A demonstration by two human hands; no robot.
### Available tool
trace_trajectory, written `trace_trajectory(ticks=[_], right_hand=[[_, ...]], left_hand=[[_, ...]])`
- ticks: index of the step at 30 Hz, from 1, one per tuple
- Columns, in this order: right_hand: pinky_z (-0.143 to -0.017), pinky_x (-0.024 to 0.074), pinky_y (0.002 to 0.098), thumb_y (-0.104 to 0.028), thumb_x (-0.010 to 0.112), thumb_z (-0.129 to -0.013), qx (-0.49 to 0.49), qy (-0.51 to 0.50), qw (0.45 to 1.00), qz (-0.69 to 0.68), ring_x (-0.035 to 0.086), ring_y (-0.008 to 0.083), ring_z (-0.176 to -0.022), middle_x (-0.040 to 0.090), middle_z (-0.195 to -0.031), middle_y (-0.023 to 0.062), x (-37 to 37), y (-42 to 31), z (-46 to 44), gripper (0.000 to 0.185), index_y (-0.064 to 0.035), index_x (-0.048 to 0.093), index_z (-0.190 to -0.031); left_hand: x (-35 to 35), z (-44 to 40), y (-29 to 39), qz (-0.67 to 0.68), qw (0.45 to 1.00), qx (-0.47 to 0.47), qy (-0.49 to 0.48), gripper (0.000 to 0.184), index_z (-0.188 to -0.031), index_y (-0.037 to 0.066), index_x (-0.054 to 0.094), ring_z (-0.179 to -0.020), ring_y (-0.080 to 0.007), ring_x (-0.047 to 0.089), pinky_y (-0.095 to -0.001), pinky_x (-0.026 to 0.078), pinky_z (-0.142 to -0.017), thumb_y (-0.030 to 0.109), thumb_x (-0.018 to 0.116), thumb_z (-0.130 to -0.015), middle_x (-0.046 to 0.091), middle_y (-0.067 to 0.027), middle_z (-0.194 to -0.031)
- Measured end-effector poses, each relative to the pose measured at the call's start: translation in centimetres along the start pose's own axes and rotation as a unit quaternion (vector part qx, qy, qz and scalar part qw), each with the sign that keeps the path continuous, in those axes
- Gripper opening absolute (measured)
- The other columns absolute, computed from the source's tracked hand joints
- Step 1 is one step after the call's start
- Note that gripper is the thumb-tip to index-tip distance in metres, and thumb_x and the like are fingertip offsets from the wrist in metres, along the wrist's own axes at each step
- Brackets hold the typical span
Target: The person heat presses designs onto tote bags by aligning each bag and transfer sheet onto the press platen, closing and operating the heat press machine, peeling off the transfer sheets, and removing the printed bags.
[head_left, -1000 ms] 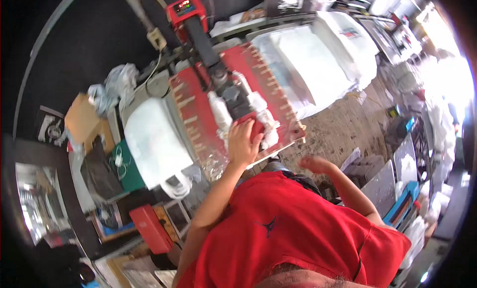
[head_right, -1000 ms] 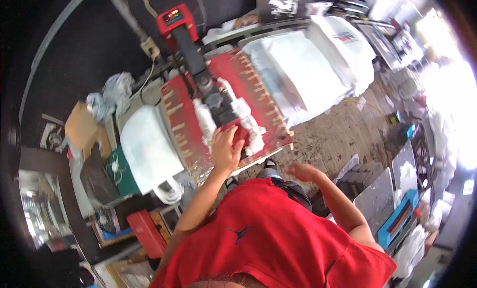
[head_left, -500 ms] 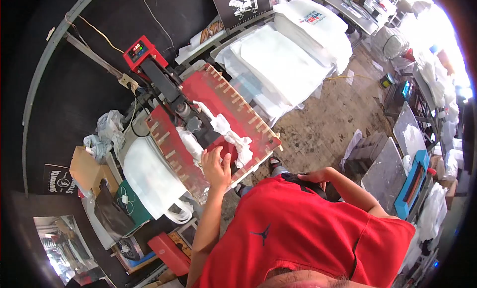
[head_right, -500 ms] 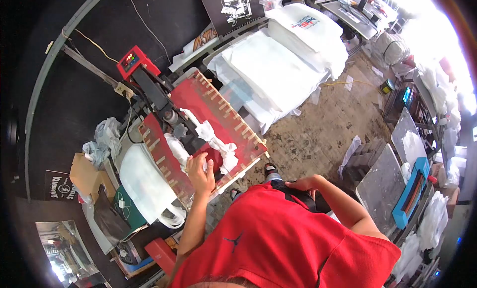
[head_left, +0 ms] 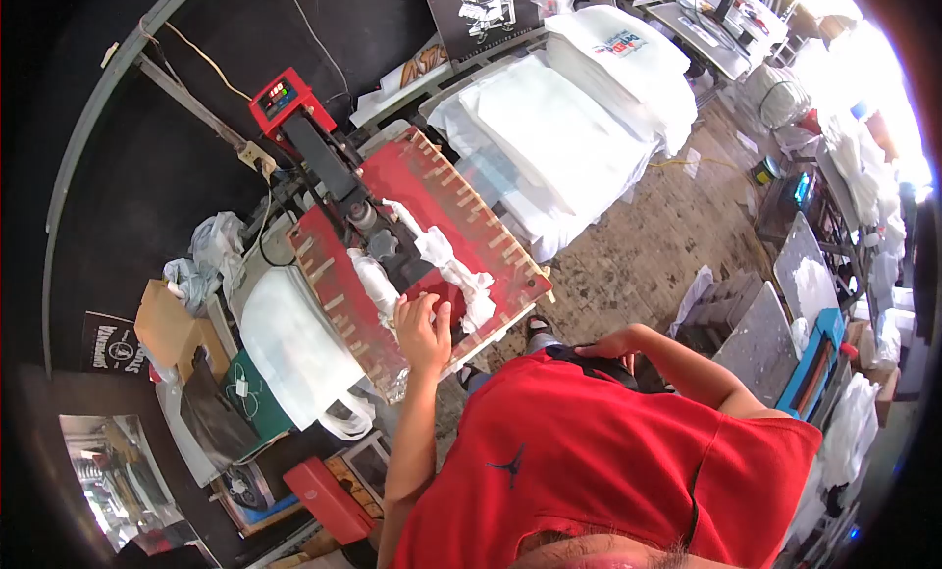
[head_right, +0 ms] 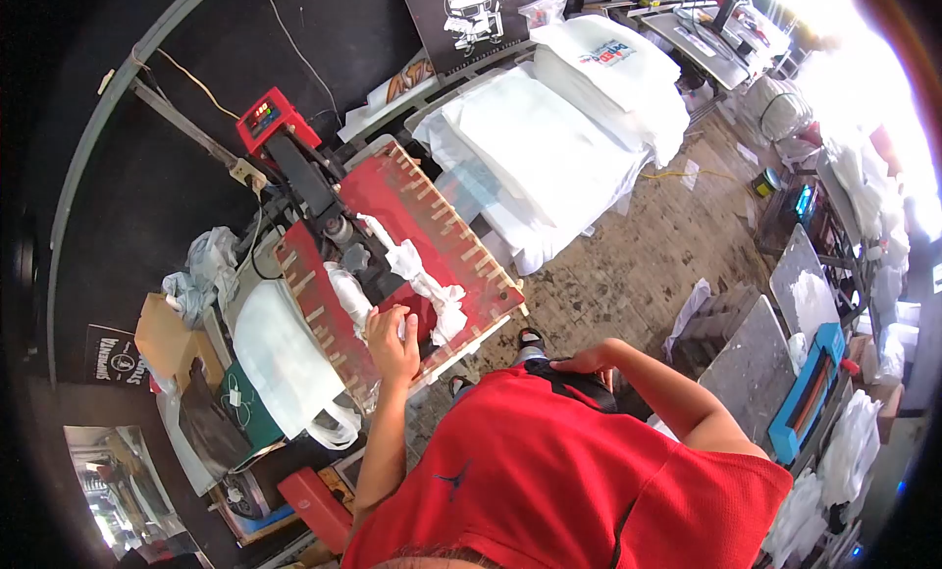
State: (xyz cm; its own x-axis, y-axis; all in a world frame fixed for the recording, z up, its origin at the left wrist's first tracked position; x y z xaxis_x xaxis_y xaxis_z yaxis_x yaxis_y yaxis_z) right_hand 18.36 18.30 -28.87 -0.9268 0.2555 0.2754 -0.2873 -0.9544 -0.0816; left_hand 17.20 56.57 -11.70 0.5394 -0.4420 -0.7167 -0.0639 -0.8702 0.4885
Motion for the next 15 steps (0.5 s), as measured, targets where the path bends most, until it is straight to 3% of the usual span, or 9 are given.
trace_trajectory(ticks=[7, 8, 9, 10, 12, 14, 15], right_hand=[[-0.095, 0.0572, 0.0537, -0.086, 0.042, -0.089, 0.016, 0.023, 0.997, 0.078, 0.065, 0.0394, -0.119, 0.06, -0.142, 0.0199, -0.1, -2.5, 0.5, 0.091, -0.0207, 0.049, -0.153], [-0.093, 0.0572, 0.0489, -0.083, 0.045, -0.089, -0.025, 0.129, 0.951, 0.281, 0.066, 0.0397, -0.117, 0.064, -0.134, 0.0221, -1.2, -5.2, 1.0, 0.087, -0.0172, 0.056, -0.146], [-0.092, 0.0572, 0.0442, -0.08, 0.048, -0.09, -0.068, 0.223, 0.852, 0.469, 0.067, 0.04, -0.114, 0.069, -0.125, 0.0242, -1.2, -8.2, 1.7, 0.084, -0.0137, 0.063, -0.139], [-0.087, 0.0544, 0.0457, -0.066, 0.054, -0.095, -0.227, 0.303, 0.804, 0.458, 0.069, 0.0384, -0.105, 0.074, -0.106, 0.0203, 2.2, -13.2, 8.6, 0.064, -0.0073, 0.074, -0.109], [-0.08, 0.0535, 0.0488, -0.052, 0.06, -0.096, -0.463, 0.287, 0.766, 0.341, 0.07, 0.0395, -0.091, 0.072, -0.093, 0.0208, 5.1, -20.4, 11.8, 0.05, -0.0029, 0.07, -0.099], [-0.074, 0.0529, 0.0485, -0.039, 0.066, -0.095, -0.567, 0.297, 0.723, 0.26, 0.069, 0.0395, -0.079, 0.069, -0.082, 0.0197, 8.0, -26.2, 16.7, 0.037, -0.002, 0.066, -0.094], [-0.07, 0.0535, 0.0468, -0.032, 0.069, -0.093, -0.621, 0.34, 0.657, 0.259, 0.068, 0.0379, -0.076, 0.069, -0.08, 0.0179, 8.2, -28.4, 16.2, 0.029, -0.0038, 0.066, -0.092]], left_hand=[[-0.2, 0.2, -0.3, 0.012, 1.0, 0.003, 0.013, 0.023, -0.1, 0.005, 0.067, -0.092, -0.0314, 0.063, -0.0506, 0.042, -0.106, 0.027, 0.065, -0.098, 0.07, -0.0099, -0.094], [-0.3, 0.0, -0.2, 0.014, 1.0, 0.003, 0.01, 0.023, -0.1, 0.004, 0.067, -0.092, -0.0315, 0.063, -0.0506, 0.043, -0.106, 0.027, 0.065, -0.098, 0.069, -0.0101, -0.094], [-0.4, 0.0, -0.1, 0.017, 1.0, 0.0, 0.008, 0.022, -0.1, 0.004, 0.067, -0.091, -0.0316, 0.063, -0.0507, 0.043, -0.106, 0.027, 0.065, -0.098, 0.069, -0.0102, -0.094], [-0.4, 0.1, -0.4, 0.027, 1.0, -0.009, 0.005, 0.023, -0.1, 0.004, 0.067, -0.091, -0.0321, 0.063, -0.0504, 0.042, -0.107, 0.027, 0.065, -0.097, 0.069, -0.0113, -0.094], [-0.8, 0.3, -0.5, 0.05, 0.999, -0.011, 0.005, 0.034, -0.11, 0.003, 0.066, -0.101, -0.0359, 0.063, -0.052, 0.04, -0.109, 0.035, 0.057, -0.101, 0.069, -0.0154, -0.103], [-1.2, 0.2, -1.1, 0.06, 0.998, -0.014, 0.015, 0.039, -0.117, 0.003, 0.065, -0.106, -0.0377, 0.062, -0.0528, 0.038, -0.11, 0.038, 0.053, -0.103, 0.069, -0.0173, -0.109], [-1.3, 0.4, -1.5, 0.091, 0.995, -0.035, 0.023, 0.046, -0.123, 0.002, 0.062, -0.111, -0.0393, 0.061, -0.0535, 0.037, -0.111, 0.042, 0.05, -0.103, 0.067, -0.0189, -0.116]])
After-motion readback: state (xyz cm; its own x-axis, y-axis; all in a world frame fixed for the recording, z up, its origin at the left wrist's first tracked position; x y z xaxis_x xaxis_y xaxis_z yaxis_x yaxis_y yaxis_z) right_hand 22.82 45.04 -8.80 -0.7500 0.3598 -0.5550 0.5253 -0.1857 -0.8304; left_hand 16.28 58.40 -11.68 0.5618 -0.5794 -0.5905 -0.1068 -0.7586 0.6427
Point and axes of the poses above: each hand's wrist, its own z-axis away from the middle knuckle, its own x-axis out of the palm, y = z × x, the point moved 8 cm from there along -z, towards the middle knuckle
